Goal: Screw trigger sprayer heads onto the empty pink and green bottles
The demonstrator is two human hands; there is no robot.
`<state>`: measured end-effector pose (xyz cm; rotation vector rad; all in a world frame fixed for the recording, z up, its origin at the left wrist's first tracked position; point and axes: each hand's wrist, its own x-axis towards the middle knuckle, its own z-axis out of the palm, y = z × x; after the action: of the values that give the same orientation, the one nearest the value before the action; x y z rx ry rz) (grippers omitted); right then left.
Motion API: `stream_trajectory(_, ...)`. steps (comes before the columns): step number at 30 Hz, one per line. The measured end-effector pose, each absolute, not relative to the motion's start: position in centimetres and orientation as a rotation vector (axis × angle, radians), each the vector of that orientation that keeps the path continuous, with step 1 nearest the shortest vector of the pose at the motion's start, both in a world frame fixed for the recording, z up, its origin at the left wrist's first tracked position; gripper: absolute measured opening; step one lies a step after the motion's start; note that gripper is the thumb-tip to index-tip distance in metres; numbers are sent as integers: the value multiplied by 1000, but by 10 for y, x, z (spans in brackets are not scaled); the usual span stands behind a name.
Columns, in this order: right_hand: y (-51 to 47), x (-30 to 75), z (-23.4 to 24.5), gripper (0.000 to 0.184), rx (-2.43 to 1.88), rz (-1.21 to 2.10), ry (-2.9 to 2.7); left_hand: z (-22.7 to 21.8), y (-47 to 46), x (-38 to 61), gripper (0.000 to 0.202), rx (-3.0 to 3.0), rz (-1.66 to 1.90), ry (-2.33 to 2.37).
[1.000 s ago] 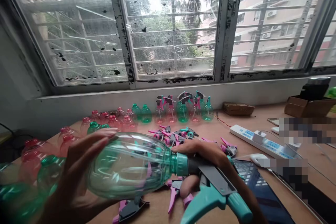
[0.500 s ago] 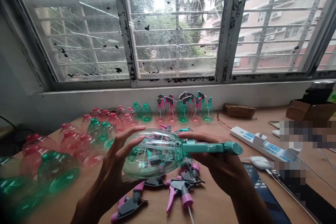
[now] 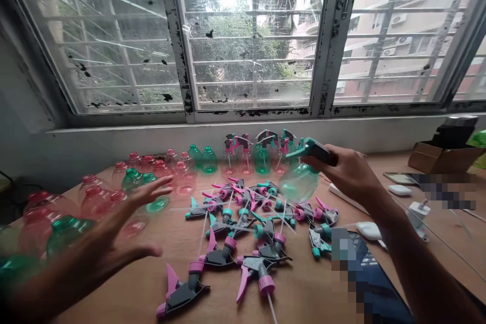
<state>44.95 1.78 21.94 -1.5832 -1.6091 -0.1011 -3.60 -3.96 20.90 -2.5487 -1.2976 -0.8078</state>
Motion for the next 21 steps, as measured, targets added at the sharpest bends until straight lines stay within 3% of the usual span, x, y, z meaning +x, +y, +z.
stream_trajectory(3,76,477,222,37,-1905,-99,-1716,215,-44,-72,68,-2464,-817,-1372)
stream_trajectory(8,153,492,200,27,-2260,-85,-1715,212,-40,-97,61,-2310,-990,-1570)
stream_trajectory(21,208,512,167,33,-2303,-227,-1637,213,-47,-97,52,-2468,-1031,-1781)
